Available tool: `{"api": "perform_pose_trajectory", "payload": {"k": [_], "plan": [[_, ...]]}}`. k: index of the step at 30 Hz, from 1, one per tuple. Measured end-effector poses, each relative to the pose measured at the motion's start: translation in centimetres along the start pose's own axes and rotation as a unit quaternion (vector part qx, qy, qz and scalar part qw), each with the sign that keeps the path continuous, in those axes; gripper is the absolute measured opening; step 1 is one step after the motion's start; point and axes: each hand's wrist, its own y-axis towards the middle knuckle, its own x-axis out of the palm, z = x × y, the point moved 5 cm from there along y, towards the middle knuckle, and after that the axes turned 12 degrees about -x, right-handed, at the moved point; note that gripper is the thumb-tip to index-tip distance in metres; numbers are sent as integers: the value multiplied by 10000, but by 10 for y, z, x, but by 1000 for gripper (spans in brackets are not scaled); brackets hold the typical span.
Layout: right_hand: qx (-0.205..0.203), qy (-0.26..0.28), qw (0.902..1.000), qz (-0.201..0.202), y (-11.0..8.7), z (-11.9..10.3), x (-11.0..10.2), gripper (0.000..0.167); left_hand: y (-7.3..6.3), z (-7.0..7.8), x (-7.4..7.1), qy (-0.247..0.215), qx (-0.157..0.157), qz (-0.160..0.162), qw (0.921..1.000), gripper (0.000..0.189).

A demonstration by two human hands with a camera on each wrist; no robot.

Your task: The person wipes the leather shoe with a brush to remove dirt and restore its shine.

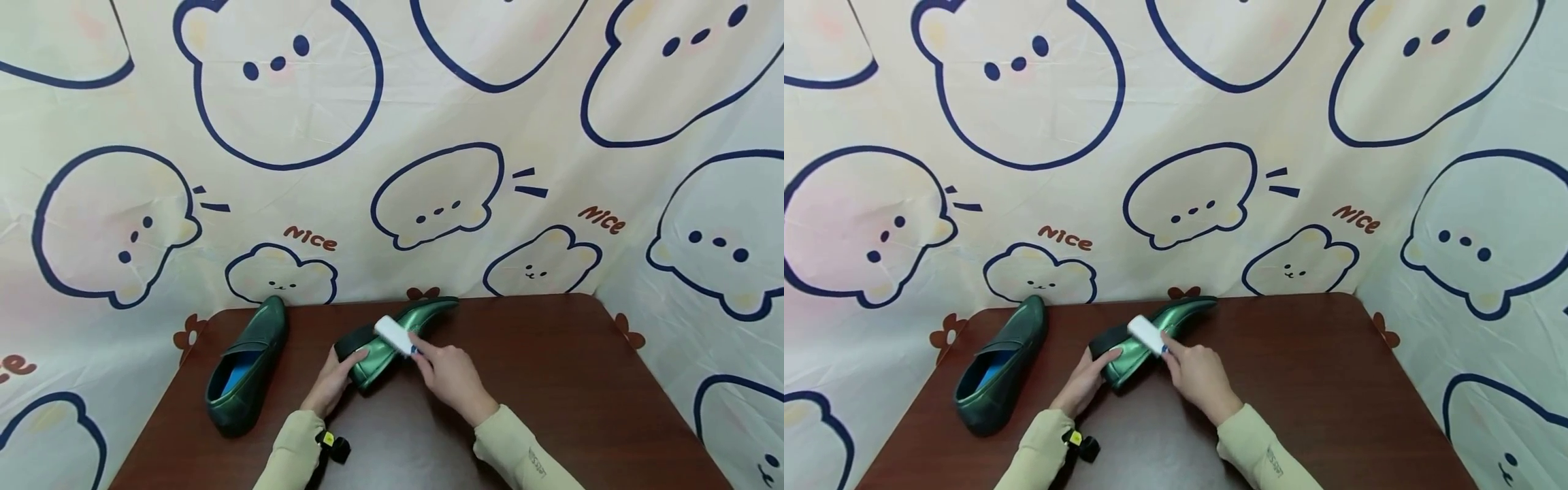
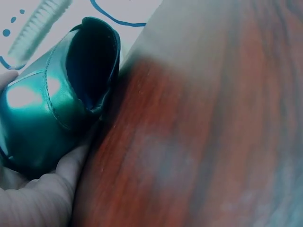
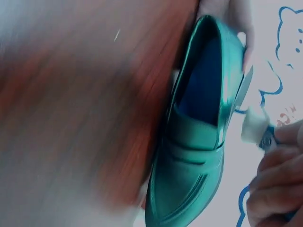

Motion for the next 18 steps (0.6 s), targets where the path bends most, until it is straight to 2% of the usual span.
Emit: {"api": "perform_pose_trajectory", "payload": {"k": [3, 6, 8, 10, 13, 15, 18], "plan": [[-215, 449, 9983, -319, -2, -7, 8, 45, 0, 0, 1, -59, 36, -1, 10000, 100], [-234, 546, 9975, -395, -3, -6, 13, 45, -1, 0, 2, -61, 61, 30, 10000, 98], [-219, 310, 9988, -308, -3, 0, 10, 44, -1, 1, 2, -44, 47, 55, 10000, 98], [-100, -162, 9998, -94, -2, 11, 4, 43, -1, 1, 2, 1, 45, 48, 10000, 99], [247, -772, 9964, 230, -1, 30, -9, 43, -1, 2, 2, 83, 24, 18, 10000, 104], [494, -902, 9942, 322, 0, 41, -15, 43, -1, 1, 2, 123, -8, -2, 9999, 107], [597, -792, 9948, 232, 0, 46, -17, 45, -1, -1, 1, 163, -23, 56, 9998, 110]]}}
